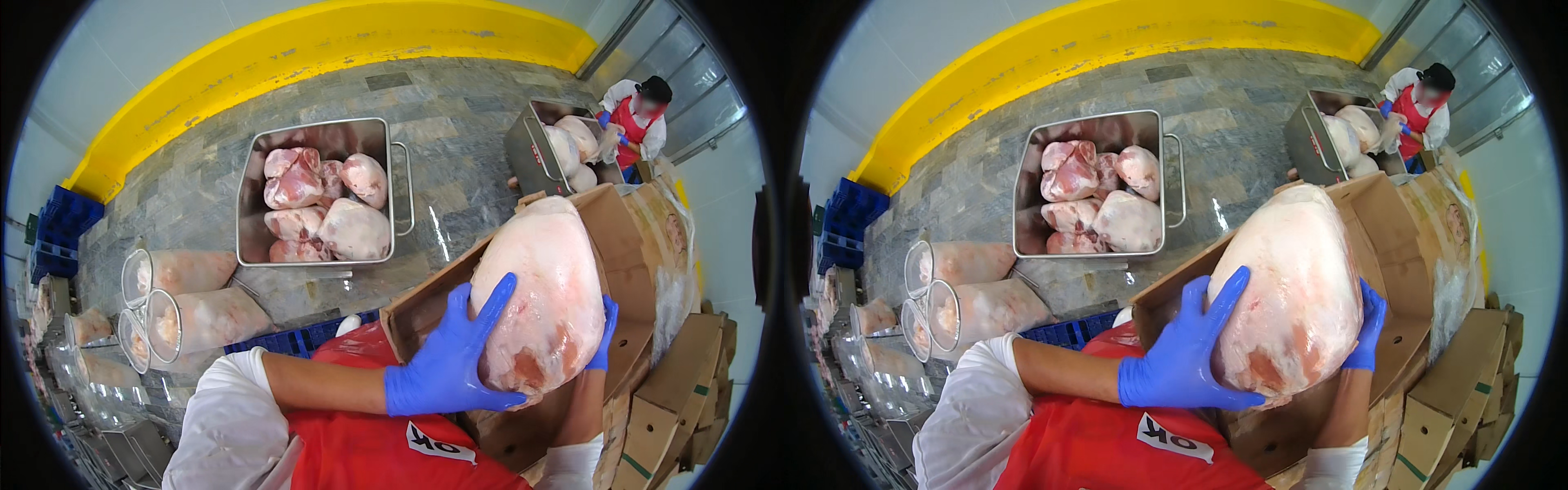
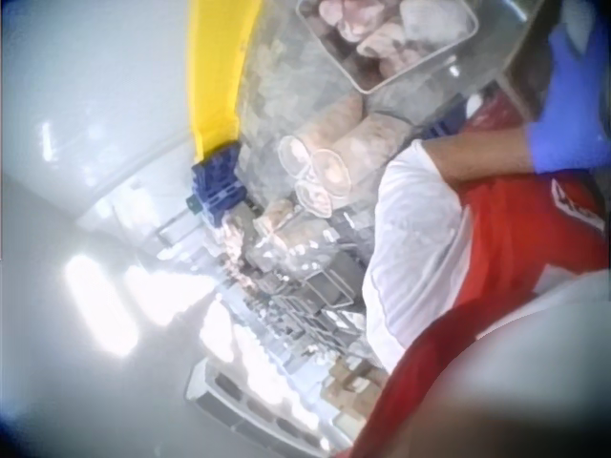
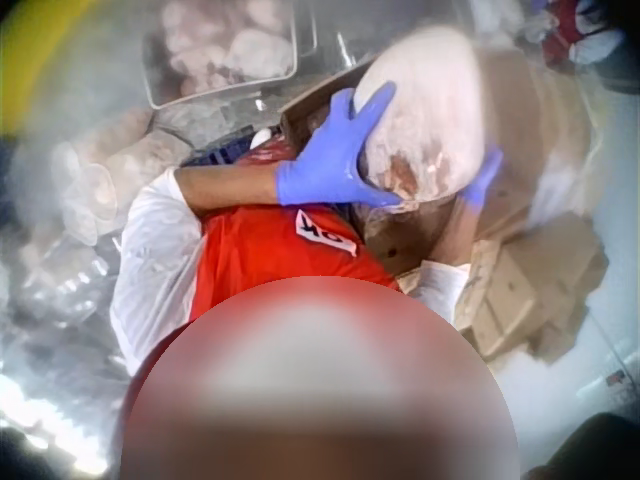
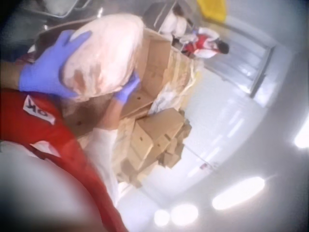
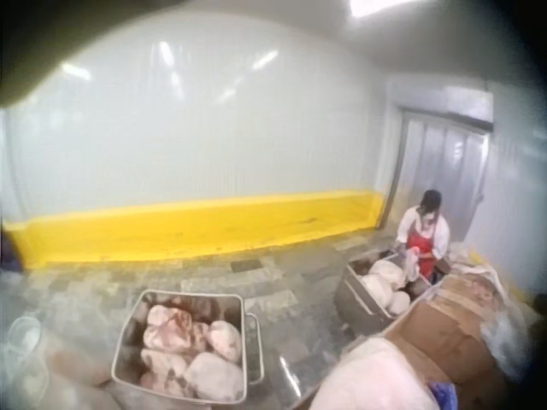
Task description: The person is cutting a large piece of raw meat on a wooden board. They use a knife to slice the meat into smaller portions and place them into a metal tray. The person is wearing blue gloves and a red apron.
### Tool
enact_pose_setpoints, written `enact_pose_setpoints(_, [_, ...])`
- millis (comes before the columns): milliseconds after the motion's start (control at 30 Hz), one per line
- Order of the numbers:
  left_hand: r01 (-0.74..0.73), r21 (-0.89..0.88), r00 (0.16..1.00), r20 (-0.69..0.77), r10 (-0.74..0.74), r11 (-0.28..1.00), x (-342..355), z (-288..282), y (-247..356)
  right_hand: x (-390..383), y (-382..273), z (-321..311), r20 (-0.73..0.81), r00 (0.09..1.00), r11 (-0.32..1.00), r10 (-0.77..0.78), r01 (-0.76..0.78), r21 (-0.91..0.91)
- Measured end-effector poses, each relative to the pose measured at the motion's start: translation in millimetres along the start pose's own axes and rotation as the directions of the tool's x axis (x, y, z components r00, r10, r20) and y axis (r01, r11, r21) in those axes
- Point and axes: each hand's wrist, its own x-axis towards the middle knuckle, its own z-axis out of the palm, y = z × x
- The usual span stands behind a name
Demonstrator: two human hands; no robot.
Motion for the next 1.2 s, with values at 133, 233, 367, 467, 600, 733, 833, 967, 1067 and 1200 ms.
enact_pose_setpoints(133, [0.023, -0.11, 0.998, 0.064, -0.016, 0.994, -19, -24, -12, -11, 11, 50, -0.097, 0.995, 0.998, 0.039, -0.043, -0.034])
enact_pose_setpoints(233, [-0.007, -0.177, 0.997, -0.072, -0.006, 0.984, -21, -13, -40, -19, 13, 61, -0.168, 0.986, 0.992, -0.021, -0.001, -0.129])
enact_pose_setpoints(367, [0.146, -0.312, 0.988, 0.006, -0.152, 0.939, -7, -16, -58, -26, 14, 76, -0.057, 0.989, 0.989, 0.138, -0.135, 0.06])
enact_pose_setpoints(467, [0.067, -0.285, 0.995, 0.087, -0.044, 0.956, -5, -24, -46, -16, 23, 75, 0.028, 0.991, 0.987, 0.13, -0.132, 0.086])
enact_pose_setpoints(600, [0.306, -0.459, 0.946, 0.242, -0.214, 0.834, -8, -17, -52, 32, 33, -20, 0.036, 0.976, 0.974, 0.215, -0.217, 0.069])
enact_pose_setpoints(733, [0.597, -0.594, 0.801, 0.412, -0.433, 0.539, 6, -6, -55, 39, 3, 1, 0.019, 0.975, 0.967, 0.22, -0.216, -0.133])
enact_pose_setpoints(833, [0.726, -0.663, 0.612, 0.503, -0.61, 0.181, 11, 18, -61, 36, -1, 8, 0.014, 0.974, 0.956, 0.228, -0.221, -0.195])
enact_pose_setpoints(967, [0.68, -0.733, 0.556, 0.544, -0.628, -0.032, 12, 37, -82, 28, 1, 19, 0.004, 0.971, 0.939, 0.239, -0.23, -0.256])
enact_pose_setpoints(1067, [0.615, -0.769, 0.62, 0.61, -0.494, -0.177, 17, 40, -90, 17, -1, 25, -0.003, 0.976, 0.932, 0.216, -0.207, -0.299])
enact_pose_setpoints(1200, [0.546, -0.802, 0.696, 0.596, -0.401, -0.242, 25, 34, -87, 5, -1, 31, 0.01, 0.988, 0.959, 0.157, -0.149, -0.24])
